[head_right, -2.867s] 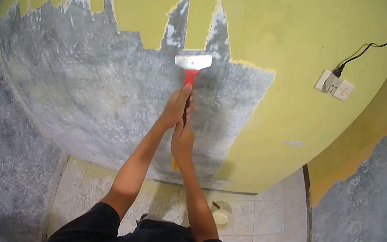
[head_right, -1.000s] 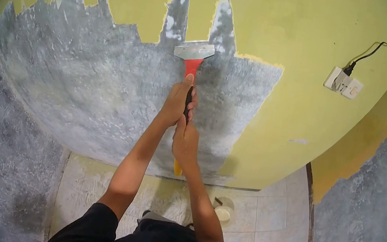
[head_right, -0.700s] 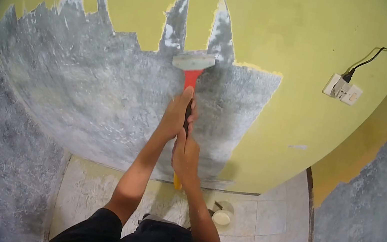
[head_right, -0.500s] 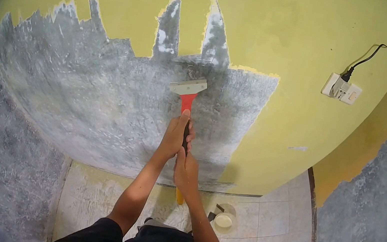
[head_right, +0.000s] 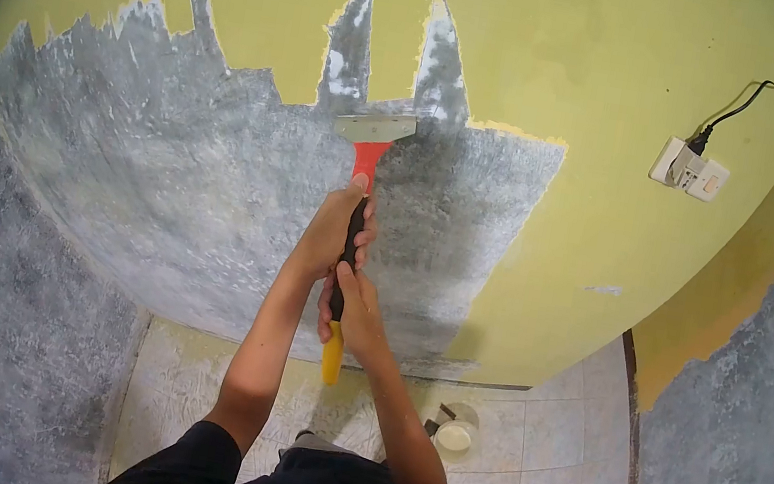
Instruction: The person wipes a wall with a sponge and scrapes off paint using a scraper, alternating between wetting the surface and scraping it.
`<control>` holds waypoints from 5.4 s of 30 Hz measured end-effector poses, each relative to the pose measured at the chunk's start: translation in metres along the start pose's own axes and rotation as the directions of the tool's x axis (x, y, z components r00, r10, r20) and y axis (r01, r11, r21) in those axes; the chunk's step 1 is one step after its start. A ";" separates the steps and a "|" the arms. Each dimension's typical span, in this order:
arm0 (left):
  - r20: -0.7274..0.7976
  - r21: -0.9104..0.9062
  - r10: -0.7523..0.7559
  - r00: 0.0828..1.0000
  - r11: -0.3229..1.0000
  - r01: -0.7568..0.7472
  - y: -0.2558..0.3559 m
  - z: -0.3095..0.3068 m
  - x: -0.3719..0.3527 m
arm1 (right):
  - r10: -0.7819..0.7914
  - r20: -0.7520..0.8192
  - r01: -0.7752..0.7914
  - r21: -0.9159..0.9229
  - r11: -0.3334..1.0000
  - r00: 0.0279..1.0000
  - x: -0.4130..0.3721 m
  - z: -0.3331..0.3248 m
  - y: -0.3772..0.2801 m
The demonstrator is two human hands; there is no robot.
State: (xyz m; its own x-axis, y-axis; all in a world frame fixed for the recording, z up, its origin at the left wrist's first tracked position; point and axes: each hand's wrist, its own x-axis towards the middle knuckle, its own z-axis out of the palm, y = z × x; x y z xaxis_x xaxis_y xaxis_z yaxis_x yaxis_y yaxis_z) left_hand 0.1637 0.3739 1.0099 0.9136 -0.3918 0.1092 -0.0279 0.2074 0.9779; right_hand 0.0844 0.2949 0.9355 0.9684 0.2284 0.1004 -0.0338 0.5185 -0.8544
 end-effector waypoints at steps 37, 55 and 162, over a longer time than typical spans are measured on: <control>-0.023 0.122 0.069 0.997 0.990 -0.066 0.002 0.002 0.020 | -0.058 -0.145 0.050 -0.057 0.997 0.988 0.016 0.007 -0.001; -0.069 0.100 0.115 0.991 0.989 -0.108 -0.004 0.012 0.027 | -0.066 -0.160 0.046 -0.126 0.991 0.985 0.022 -0.008 -0.006; -0.099 0.140 0.331 0.938 0.938 -0.317 0.015 0.026 0.068 | -0.062 -0.259 -0.041 -0.375 0.926 0.964 0.050 -0.021 -0.062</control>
State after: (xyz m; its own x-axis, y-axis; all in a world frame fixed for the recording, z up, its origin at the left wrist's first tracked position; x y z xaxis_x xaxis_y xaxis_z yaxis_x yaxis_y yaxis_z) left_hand 0.2145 0.3271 1.0369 0.8882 -0.2099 0.4087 -0.3720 0.1935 0.9078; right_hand 0.1401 0.2564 0.9830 0.9995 -0.0257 0.0179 0.0218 0.1621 -0.9865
